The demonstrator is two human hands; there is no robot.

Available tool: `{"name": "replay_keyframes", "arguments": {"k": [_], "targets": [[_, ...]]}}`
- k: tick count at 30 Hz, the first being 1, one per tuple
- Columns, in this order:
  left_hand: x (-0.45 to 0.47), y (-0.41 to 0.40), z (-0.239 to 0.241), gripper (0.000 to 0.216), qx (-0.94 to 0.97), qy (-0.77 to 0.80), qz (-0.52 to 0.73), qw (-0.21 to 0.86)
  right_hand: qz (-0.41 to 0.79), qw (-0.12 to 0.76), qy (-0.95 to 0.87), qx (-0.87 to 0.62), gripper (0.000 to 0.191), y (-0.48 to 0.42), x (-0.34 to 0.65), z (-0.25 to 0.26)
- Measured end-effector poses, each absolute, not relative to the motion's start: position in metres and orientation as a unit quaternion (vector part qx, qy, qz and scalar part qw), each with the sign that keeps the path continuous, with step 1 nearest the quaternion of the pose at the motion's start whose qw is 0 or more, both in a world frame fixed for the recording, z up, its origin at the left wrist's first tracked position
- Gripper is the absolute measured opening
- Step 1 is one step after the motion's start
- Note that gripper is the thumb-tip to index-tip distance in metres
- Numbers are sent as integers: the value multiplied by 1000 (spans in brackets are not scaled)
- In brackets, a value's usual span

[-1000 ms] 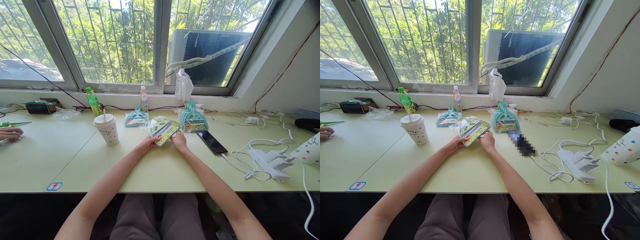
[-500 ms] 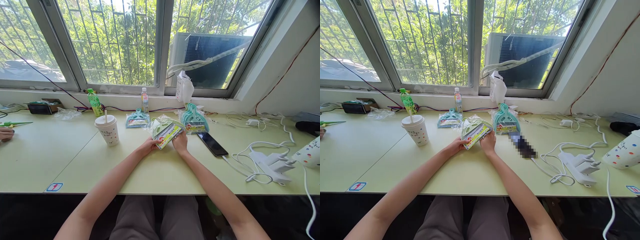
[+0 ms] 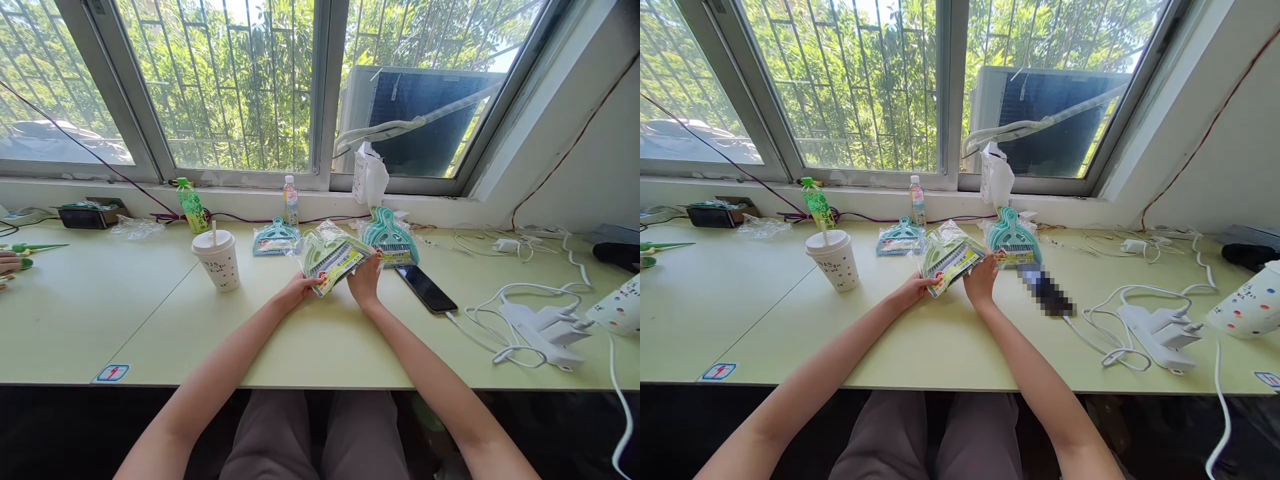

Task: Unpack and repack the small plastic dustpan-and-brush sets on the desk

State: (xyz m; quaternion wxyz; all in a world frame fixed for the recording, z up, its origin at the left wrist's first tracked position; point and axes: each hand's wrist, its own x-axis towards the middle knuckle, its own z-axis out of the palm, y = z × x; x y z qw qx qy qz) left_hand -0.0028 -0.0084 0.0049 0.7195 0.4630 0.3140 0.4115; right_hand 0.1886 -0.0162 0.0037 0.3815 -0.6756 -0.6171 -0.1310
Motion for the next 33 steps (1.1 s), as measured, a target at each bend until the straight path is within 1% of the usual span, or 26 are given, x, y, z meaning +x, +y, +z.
{"name": "replay_keyframes", "arguments": {"k": [7,10,14,18,21,25,29,31,33], "targets": [[-3,-6,3,41,460,304,414,724,-218,272,-660,-666,28,-16,190,9],[-3,-6,4,38,456,308,416,723,-238,259,-676,-648,28,-16,188,9],[-3,-9,8,33,457,307,413,725,-250,268,-673,-642,28,-17,188,9],[-2,-9,10,30,440,319,434,719,-214,269,-665,-663,26,-17,191,10],[-2,-7,8,33,434,317,436,722,-202,254,-668,-670,28,-17,193,14],[-3,-4,5,34,437,327,442,712,-191,205,-697,-660,32,-15,193,15],[-3,-4,4,33,438,331,445,707,-149,168,-706,-671,31,-11,193,8],[-3,-4,4,35,441,328,447,705,-115,176,-690,-693,31,-8,194,5],[-3,-4,4,37,443,325,451,703,-66,207,-667,-713,30,-6,196,2]]}}
